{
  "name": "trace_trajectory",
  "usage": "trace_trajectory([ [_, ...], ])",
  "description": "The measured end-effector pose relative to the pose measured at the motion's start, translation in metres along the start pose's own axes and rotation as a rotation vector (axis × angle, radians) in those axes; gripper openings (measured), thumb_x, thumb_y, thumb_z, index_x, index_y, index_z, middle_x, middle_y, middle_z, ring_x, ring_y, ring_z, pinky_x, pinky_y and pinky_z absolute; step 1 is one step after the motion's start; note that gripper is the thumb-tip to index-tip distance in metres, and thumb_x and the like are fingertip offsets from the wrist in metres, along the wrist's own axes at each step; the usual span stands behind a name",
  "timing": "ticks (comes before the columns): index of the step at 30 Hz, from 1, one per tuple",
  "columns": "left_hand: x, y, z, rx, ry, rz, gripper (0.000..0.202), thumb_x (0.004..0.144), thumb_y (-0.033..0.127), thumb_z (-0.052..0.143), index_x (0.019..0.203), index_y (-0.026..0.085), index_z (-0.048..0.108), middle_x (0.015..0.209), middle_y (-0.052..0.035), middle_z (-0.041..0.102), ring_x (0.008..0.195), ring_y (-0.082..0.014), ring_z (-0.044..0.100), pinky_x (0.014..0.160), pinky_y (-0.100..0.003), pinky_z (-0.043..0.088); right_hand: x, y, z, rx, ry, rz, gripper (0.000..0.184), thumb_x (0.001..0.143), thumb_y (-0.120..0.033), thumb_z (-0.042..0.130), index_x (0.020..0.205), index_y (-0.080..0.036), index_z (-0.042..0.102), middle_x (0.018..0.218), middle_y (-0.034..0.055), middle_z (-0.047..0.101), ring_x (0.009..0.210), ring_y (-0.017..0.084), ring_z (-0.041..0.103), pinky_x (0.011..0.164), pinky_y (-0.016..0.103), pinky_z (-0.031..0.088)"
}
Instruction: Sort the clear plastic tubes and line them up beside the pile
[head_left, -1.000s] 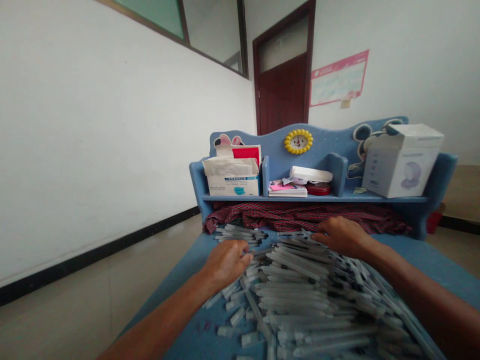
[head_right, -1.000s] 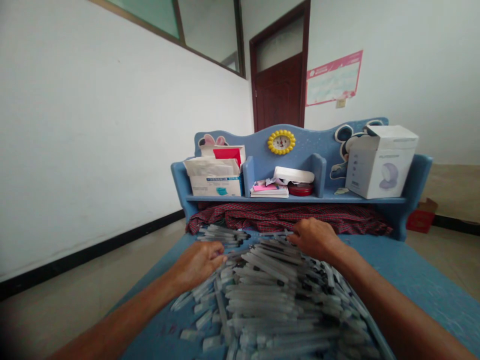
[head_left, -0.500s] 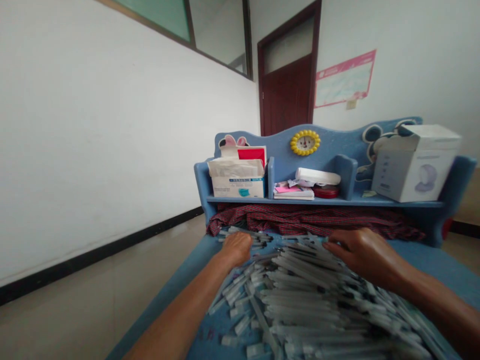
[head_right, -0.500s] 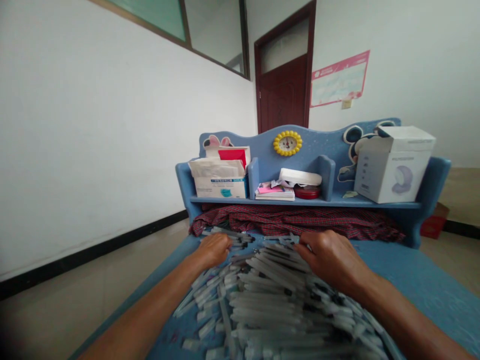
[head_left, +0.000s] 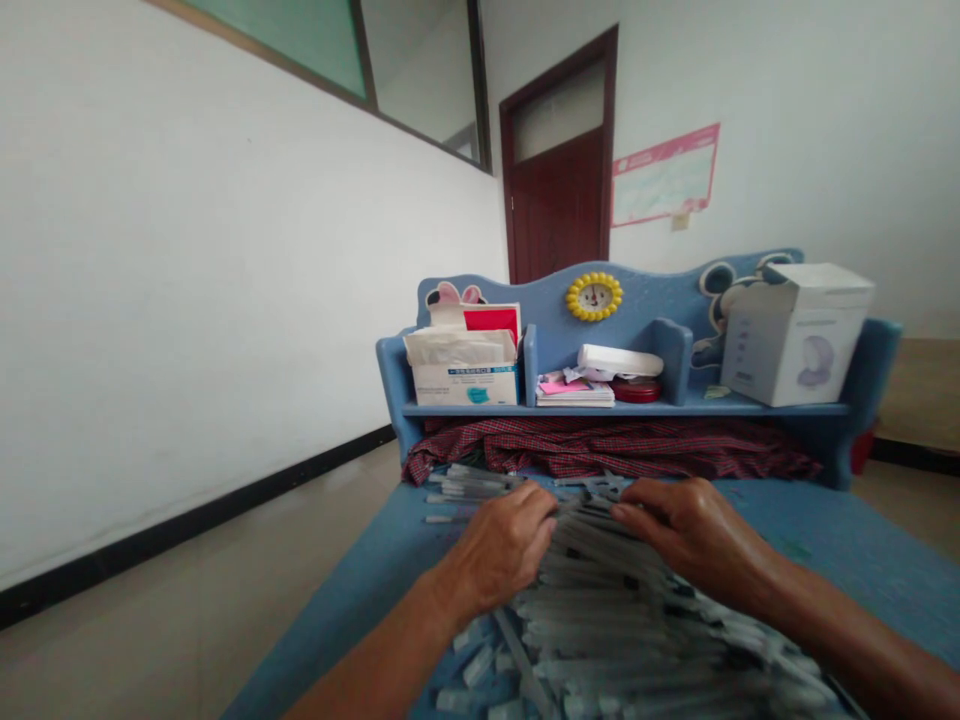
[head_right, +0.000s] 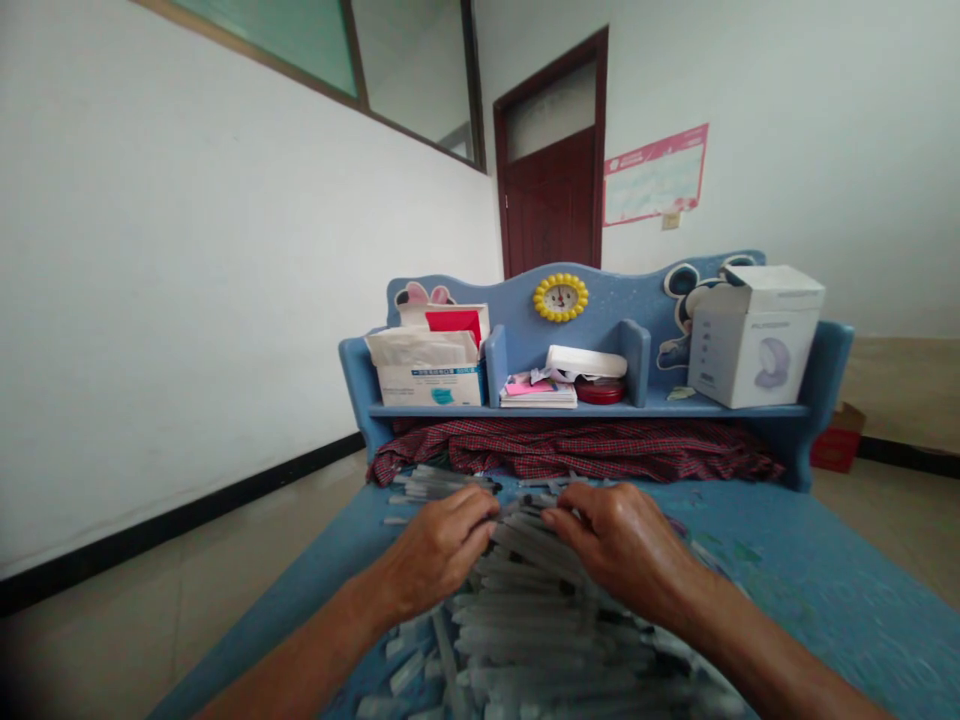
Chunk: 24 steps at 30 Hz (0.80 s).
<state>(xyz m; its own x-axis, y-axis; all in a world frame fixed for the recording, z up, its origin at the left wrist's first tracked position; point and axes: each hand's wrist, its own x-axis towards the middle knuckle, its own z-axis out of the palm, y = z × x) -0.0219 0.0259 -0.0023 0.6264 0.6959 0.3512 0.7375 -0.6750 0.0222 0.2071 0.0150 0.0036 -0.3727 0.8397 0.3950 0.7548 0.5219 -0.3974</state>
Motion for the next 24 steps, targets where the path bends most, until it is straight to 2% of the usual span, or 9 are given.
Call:
trace_trajectory([
  [2, -0.001, 0.012, 0.003, -0.085, 0.109, 0.121, 0.016, 0.091, 0.017, 0.036, 0.094, 0.016, 0.052, 0.088, -0.0067, 0.058, 0.083, -0.0164, 0.056, 0.074, -0.026, 0.045, -0.001, -0.002, -0.001, 0.069, 0.001, 0.004, 0.040, 0.090, -0.042, 0.038, 0.061, -0.018, 0.052, 0.053, -0.0017, 0.050, 0.050, 0.011, 0.047, 0.050, 0.022, 0.031],
  [4, -0.003, 0.019, 0.005, -0.108, 0.174, 0.169, 0.016, 0.092, 0.016, 0.036, 0.095, 0.015, 0.051, 0.086, -0.0069, 0.058, 0.079, -0.0163, 0.055, 0.071, -0.027, 0.045, -0.002, -0.002, -0.002, 0.149, -0.018, 0.019, 0.040, 0.089, -0.041, 0.038, 0.057, -0.018, 0.045, 0.050, -0.0032, 0.043, 0.048, 0.010, 0.041, 0.047, 0.021, 0.029],
  [8, -0.006, 0.025, 0.004, -0.077, 0.219, 0.176, 0.016, 0.092, 0.016, 0.035, 0.095, 0.016, 0.051, 0.079, -0.0051, 0.058, 0.071, -0.0152, 0.055, 0.063, -0.025, 0.045, -0.004, -0.002, -0.006, 0.350, -0.106, 0.086, 0.041, 0.087, -0.046, 0.040, 0.057, -0.019, 0.041, 0.050, -0.0045, 0.038, 0.046, 0.008, 0.034, 0.042, 0.020, 0.025],
  [12, -0.008, 0.029, 0.002, -0.040, 0.202, 0.175, 0.016, 0.091, 0.016, 0.036, 0.094, 0.016, 0.051, 0.077, -0.0048, 0.059, 0.069, -0.0158, 0.056, 0.060, -0.026, 0.046, -0.006, -0.002, -0.005, 0.497, -0.192, 0.147, 0.045, 0.084, -0.056, 0.041, 0.058, -0.019, 0.040, 0.049, -0.0054, 0.035, 0.043, 0.007, 0.030, 0.040, 0.020, 0.022],
  [18, -0.009, 0.031, 0.002, 0.027, 0.180, 0.214, 0.020, 0.093, 0.017, 0.032, 0.092, 0.014, 0.052, 0.074, -0.0053, 0.059, 0.067, -0.0161, 0.056, 0.058, -0.026, 0.046, -0.006, -0.002, -0.007, 0.545, -0.270, 0.201, 0.041, 0.081, -0.055, 0.044, 0.060, -0.019, 0.044, 0.047, -0.0032, 0.048, 0.037, 0.008, 0.039, 0.038, 0.020, 0.027],
  [24, -0.009, 0.029, 0.002, 0.036, 0.162, 0.248, 0.019, 0.093, 0.016, 0.034, 0.093, 0.013, 0.052, 0.074, -0.0051, 0.059, 0.066, -0.0157, 0.055, 0.058, -0.025, 0.045, -0.006, 0.002, -0.007, 0.627, -0.293, 0.122, 0.022, 0.082, -0.036, 0.049, 0.071, -0.018, 0.052, 0.057, -0.0027, 0.054, 0.047, 0.011, 0.052, 0.047, 0.022, 0.039],
])
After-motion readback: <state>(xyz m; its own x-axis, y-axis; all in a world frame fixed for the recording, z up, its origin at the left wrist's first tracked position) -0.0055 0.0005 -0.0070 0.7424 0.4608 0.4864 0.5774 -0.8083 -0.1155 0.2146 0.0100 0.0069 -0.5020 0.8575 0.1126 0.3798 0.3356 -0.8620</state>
